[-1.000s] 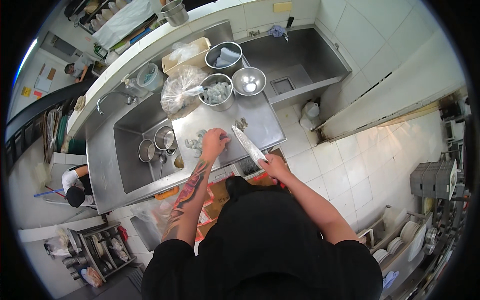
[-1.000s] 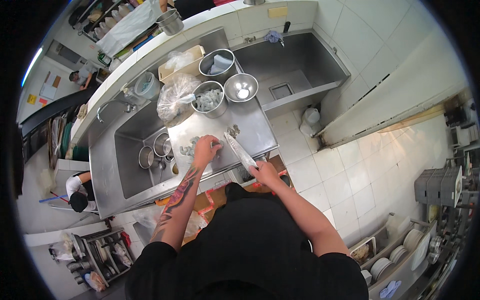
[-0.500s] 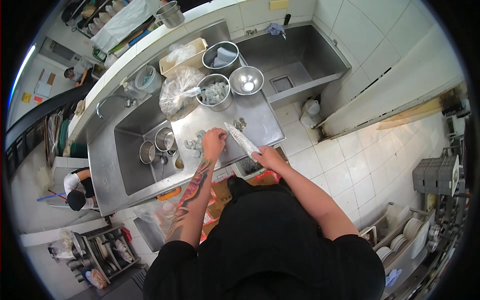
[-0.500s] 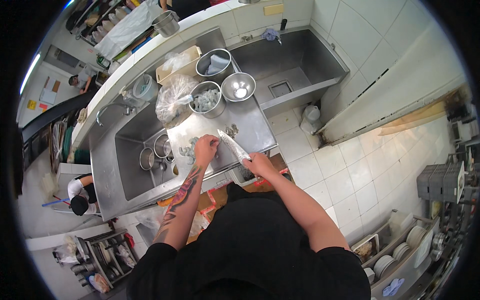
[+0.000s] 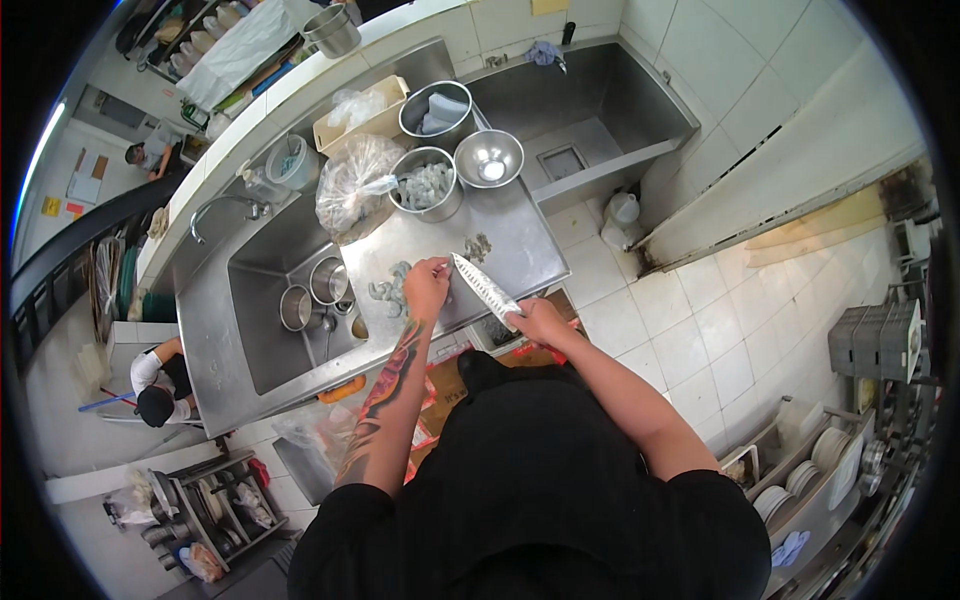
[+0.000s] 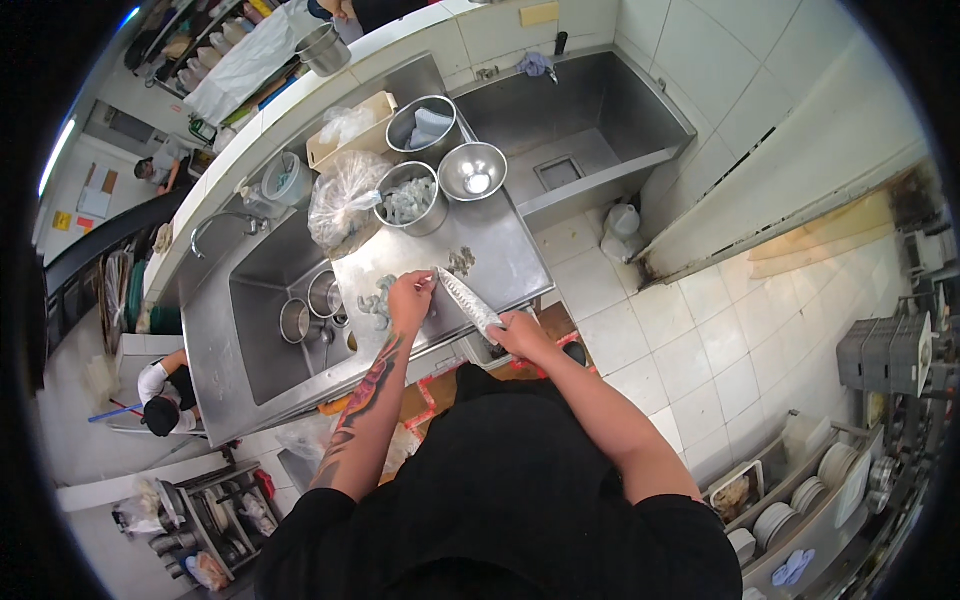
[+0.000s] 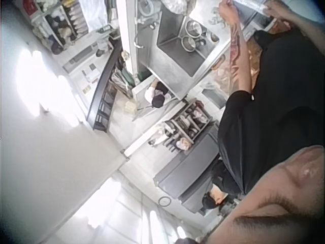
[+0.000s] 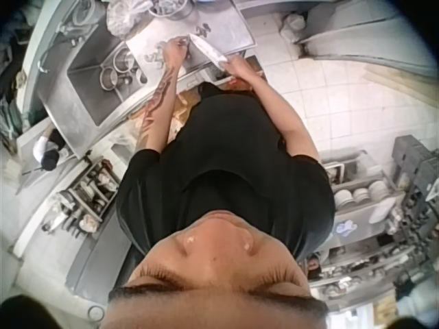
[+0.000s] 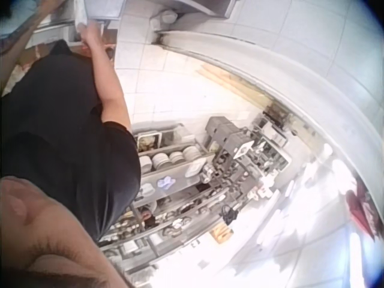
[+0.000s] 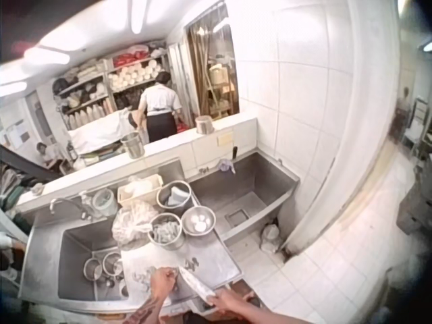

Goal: The person cleans shrimp by hand, placing the shrimp on a metal counter and using a knife to remove the shells and veins before putting them into a bowl.

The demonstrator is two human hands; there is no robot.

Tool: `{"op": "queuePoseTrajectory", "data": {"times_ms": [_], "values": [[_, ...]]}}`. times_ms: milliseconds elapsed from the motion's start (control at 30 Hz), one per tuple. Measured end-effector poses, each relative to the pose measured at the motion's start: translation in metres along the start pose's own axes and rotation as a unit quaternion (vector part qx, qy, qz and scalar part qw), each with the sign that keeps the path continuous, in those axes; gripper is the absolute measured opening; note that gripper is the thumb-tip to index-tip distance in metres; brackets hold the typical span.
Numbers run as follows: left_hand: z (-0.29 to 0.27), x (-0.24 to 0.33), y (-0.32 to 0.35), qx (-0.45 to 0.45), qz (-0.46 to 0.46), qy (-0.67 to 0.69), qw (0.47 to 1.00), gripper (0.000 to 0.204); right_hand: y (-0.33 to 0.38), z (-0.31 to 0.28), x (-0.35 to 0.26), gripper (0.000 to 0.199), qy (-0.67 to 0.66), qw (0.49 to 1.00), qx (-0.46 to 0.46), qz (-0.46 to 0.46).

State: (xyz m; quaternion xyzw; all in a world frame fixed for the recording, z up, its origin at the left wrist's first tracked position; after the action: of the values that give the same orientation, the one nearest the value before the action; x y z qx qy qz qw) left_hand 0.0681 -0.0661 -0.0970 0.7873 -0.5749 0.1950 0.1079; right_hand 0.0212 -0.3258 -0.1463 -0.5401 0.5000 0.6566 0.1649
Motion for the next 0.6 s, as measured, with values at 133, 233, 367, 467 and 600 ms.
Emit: {"op": "queuePoseTrajectory", "data": {"times_ms": [133, 233, 367, 467, 600], "values": [[0.001, -0.005, 0.001, 0.008, -0.016, 0.032, 0.999, 0.022, 0.010, 0.003, 0.005, 0.038, -0.005, 1.000, -0.020, 0.018], [0.001, -0.004, 0.001, 0.007, -0.015, 0.061, 0.998, 0.023, 0.010, 0.002, 0.006, 0.038, -0.003, 1.000, -0.021, 0.018], [0.005, -0.013, 0.000, 0.000, -0.049, 0.091, 0.995, 0.024, 0.015, -0.001, -0.005, 0.038, 0.004, 0.999, -0.015, 0.028], [0.012, -0.020, -0.002, -0.003, -0.060, 0.104, 0.993, 0.024, 0.017, 0.003, 0.003, 0.039, 0.010, 0.998, -0.036, 0.047], [0.023, -0.040, -0.003, 0.005, -0.084, 0.137, 0.987, 0.023, 0.027, -0.006, -0.007, 0.038, 0.034, 0.998, -0.036, 0.042]]}}
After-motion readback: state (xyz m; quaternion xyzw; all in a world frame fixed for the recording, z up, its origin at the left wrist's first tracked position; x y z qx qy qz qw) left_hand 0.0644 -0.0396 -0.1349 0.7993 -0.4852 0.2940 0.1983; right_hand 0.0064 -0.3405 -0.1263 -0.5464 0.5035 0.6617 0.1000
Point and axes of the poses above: each hand's wrist, its own y-axis away from the middle knuckle, its own z-axis out of the palm, x = y × z, the point moved 10 cm from there along -y, towards the middle knuckle, and after that the axes turned 12 degrees about -y, right-handed, at the moved point
